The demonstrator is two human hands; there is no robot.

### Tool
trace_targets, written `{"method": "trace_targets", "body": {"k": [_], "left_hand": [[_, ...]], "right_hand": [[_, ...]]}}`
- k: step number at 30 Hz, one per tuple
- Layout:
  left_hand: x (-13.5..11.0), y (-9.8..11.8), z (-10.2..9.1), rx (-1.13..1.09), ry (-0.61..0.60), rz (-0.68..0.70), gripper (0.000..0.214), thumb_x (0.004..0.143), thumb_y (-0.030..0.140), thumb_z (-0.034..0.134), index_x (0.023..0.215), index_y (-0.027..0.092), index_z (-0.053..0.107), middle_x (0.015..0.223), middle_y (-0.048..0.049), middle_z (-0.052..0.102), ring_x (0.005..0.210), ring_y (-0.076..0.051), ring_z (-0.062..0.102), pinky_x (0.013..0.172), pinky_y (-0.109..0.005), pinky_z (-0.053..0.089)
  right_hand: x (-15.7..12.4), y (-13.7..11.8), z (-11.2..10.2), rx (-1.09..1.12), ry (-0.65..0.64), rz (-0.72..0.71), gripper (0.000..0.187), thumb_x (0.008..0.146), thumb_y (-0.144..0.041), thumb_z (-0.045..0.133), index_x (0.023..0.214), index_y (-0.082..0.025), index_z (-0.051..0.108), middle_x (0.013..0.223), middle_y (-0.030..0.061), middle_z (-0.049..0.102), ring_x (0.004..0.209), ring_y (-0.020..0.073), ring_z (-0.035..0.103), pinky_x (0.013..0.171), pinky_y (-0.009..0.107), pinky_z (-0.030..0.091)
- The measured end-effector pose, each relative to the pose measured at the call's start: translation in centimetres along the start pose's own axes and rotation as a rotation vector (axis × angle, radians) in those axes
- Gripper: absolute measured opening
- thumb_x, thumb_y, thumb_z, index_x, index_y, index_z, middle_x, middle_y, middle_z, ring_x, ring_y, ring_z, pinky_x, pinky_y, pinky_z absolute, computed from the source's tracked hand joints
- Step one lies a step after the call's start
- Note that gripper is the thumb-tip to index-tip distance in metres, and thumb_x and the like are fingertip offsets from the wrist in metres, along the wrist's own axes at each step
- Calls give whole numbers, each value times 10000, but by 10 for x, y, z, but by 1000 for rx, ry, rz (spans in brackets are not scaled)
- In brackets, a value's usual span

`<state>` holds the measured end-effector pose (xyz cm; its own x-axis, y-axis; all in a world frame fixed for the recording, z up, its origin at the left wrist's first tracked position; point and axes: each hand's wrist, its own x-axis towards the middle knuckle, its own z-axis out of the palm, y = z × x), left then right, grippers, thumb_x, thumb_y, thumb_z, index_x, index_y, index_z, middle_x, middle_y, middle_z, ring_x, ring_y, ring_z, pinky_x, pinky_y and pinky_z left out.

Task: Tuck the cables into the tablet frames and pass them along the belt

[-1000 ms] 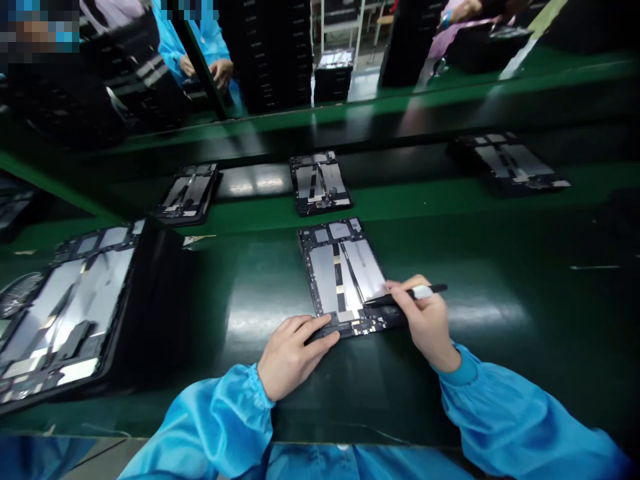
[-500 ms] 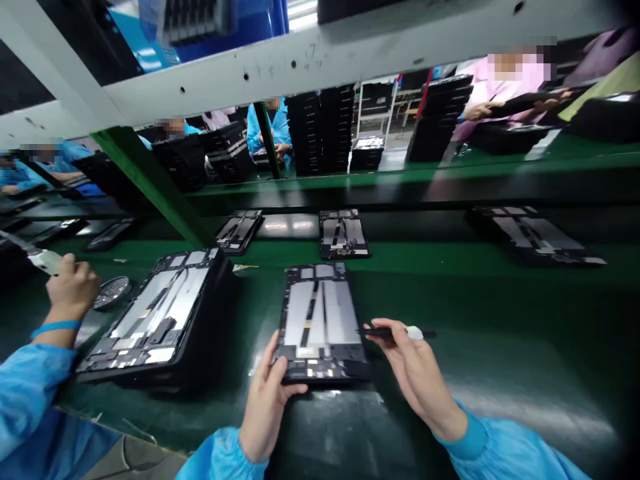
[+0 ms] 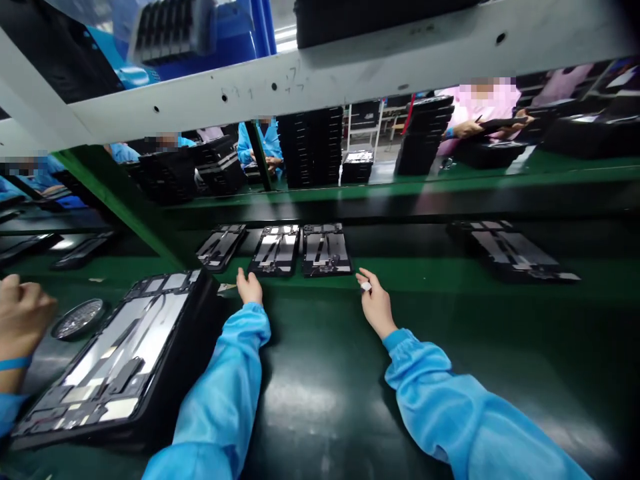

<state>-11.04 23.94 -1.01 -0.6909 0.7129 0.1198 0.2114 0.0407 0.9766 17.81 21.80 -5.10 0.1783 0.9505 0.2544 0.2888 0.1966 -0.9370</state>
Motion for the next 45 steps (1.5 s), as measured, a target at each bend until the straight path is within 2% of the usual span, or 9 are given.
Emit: {"method": "trace_targets", "body": {"k": [7, 11, 16, 20, 27, 35, 38, 41, 45], "left_hand": [[-42, -7, 58, 258, -331, 273, 344, 899, 305, 614, 1211, 162, 627, 1127, -131, 668, 1158, -281, 573, 1071, -430, 380], [-62, -5, 63, 287, -419, 274, 441, 965, 343, 485, 1345, 122, 520, 1221, -163, 606, 1221, -273, 530, 1055, -407, 396], [-102, -5, 17, 231, -706, 158, 513, 917, 407, 551, 1333, 108, 540, 1083, -133, 595, 866, -192, 637, 771, -334, 556], [-157, -4, -42, 180, -968, 121, 763, 688, 301, 789, 1385, 183, 501, 1100, -77, 519, 848, -154, 598, 687, -275, 568], [-235, -5, -106, 329, -1034, 370, 538, 931, 233, 532, 1450, 298, 406, 1039, -39, 546, 834, -149, 590, 749, -292, 550], [-244, 10, -102, 549, -921, 916, 348, 936, 384, 582, 1237, 210, 576, 1022, -82, 633, 911, -223, 600, 767, -342, 517], [-247, 13, -93, 494, -937, 1064, 155, 973, 249, 522, 1044, 210, 654, 894, -50, 655, 788, -174, 596, 698, -288, 486], [-246, 15, -86, 371, -971, 929, 141, 974, 222, 525, 967, 215, 666, 882, -34, 682, 799, -154, 616, 730, -270, 487], [-242, 14, -86, 279, -992, 694, 116, 950, 281, 578, 981, 212, 667, 878, -33, 694, 816, -164, 636, 737, -276, 505]], "right_hand": [[41, 0, 22, -45, 2, 11, 390, 879, -120, 581, 1265, -168, 592, 1186, 126, 690, 1121, 300, 638, 1002, 453, 462], [37, -7, 9, 34, -4, 11, 371, 954, -309, 572, 1280, -132, 559, 1130, 98, 692, 1049, 242, 662, 905, 405, 535], [-18, -6, -50, 133, -23, 89, 593, 835, -397, 652, 1337, -124, 492, 1218, 180, 665, 946, 211, 678, 767, 308, 573], [-101, -12, -111, 165, -279, 122, 767, 667, -304, 820, 1360, -223, 503, 1318, 142, 607, 953, 212, 653, 758, 322, 569], [-185, -19, -160, -69, -276, 170, 543, 749, -314, 765, 1265, -235, 618, 910, 36, 657, 818, 204, 647, 774, 345, 552], [-184, -49, -148, -192, -203, 1, 430, 830, -332, 717, 1239, -265, 605, 1197, 88, 675, 1054, 283, 642, 914, 458, 528], [-184, -68, -126, -220, -386, -197, 318, 912, -194, 598, 1216, -281, 633, 1132, 69, 703, 1029, 259, 654, 889, 428, 542], [-181, -75, -102, -210, -567, -279, 347, 914, -98, 531, 1193, -265, 653, 1055, 68, 722, 945, 245, 669, 814, 402, 563], [-176, -73, -83, -177, -524, -245, 190, 912, -159, 580, 1053, -229, 689, 911, 53, 737, 821, 225, 685, 736, 356, 555]]}}
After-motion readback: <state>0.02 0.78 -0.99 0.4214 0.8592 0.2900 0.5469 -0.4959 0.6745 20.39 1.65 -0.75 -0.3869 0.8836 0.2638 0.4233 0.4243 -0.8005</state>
